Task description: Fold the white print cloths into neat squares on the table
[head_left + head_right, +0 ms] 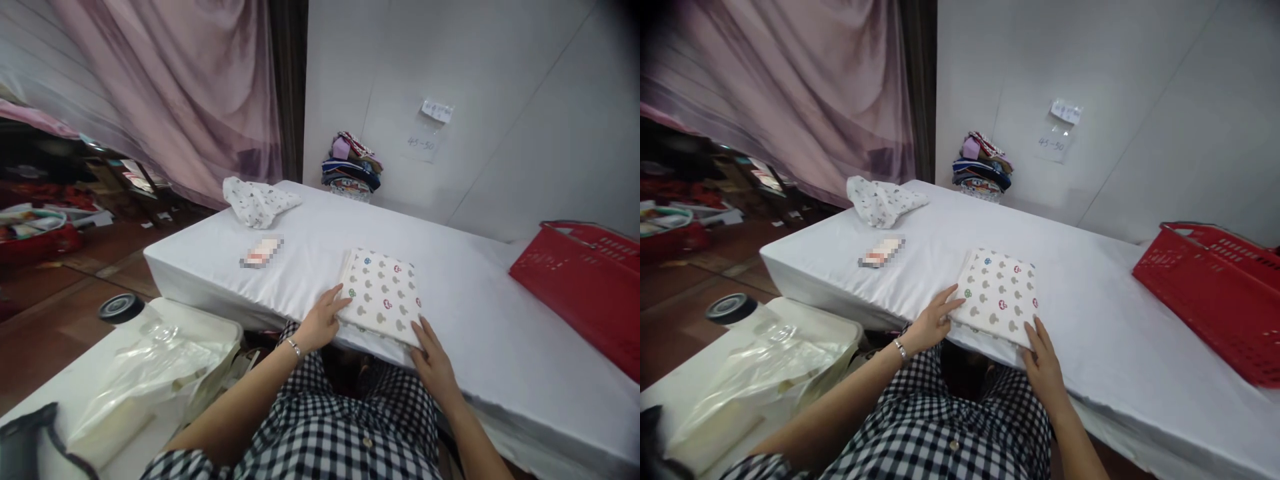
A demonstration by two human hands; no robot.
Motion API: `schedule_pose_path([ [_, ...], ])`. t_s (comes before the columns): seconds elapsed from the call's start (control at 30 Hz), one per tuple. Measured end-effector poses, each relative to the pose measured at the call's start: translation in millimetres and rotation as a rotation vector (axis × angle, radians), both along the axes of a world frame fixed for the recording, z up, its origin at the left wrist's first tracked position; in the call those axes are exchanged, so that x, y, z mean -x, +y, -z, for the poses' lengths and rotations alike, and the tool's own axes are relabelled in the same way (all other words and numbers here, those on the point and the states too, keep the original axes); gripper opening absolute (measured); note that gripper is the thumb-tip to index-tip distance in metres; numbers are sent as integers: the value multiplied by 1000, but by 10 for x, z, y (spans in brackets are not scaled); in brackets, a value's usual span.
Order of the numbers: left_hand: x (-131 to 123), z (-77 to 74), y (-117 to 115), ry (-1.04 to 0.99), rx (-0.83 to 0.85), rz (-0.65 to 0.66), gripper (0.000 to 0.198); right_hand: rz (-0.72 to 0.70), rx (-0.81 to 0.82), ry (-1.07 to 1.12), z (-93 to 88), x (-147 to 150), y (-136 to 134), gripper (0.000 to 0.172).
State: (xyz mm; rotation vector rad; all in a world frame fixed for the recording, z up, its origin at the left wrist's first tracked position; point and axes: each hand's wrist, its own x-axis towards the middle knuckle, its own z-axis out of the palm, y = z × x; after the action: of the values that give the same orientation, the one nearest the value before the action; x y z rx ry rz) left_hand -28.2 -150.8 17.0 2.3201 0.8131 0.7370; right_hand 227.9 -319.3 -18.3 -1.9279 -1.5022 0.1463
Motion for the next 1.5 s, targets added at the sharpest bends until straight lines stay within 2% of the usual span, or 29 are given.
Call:
schedule_pose_path([
  [0.1, -41, -5, 34, 107, -102, 40, 55, 1, 16, -32, -7, -26, -11, 49],
  [0.23, -45, 57, 42, 138, -177, 57, 50, 4, -15, -60, 58, -64, -44, 47],
  [0.37, -35, 121, -21, 151, -173, 2, 49, 13, -20, -93, 125, -70, -64, 47],
  [0.47, -20, 116, -38, 145, -140, -2, 52, 3, 19, -69, 99, -89, -78, 47],
  [0.53, -15, 70, -28, 150, -102, 6, 52, -18, 22, -57, 34, -106, -81, 47],
  [0.63, -73, -79, 0, 168, -62, -32, 46, -49, -48, -75, -123, -87, -25, 47],
  [0.73, -260, -256, 27, 156, -121, -93, 43, -38, -68, -130, -299, 29, 154, 47],
  [0.8, -425, -306, 49, 169, -199, -89, 45, -9, 12, -197, -373, 135, 312, 49],
  [0.87, -567, -265, 79, 236, -238, -70, 50, -3, 147, -269, -388, 226, 444, 52],
  [0.97, -669, -96, 127, 335, -223, -75, 58, -31, 302, -343, -328, 277, 526, 56],
  [1.07, -666, 38, 147, 331, -242, -94, 60, -45, 345, -329, -293, 233, 519, 57],
  [1.13, -651, 62, 143, 320, -255, -94, 60, -50, 357, -279, -335, 193, 556, 55],
  [1.27, -648, 43, 132, 320, -261, -87, 61, -99, 315, -211, -533, 194, 911, 55],
  [1.4, -652, 59, 134, 321, -270, -96, 62, -190, 333, -246, -676, 293, 1560, 53],
  [1.5, -646, 80, 130, 319, -266, -94, 63, -196, 384, -328, -681, 351, 2026, 51],
])
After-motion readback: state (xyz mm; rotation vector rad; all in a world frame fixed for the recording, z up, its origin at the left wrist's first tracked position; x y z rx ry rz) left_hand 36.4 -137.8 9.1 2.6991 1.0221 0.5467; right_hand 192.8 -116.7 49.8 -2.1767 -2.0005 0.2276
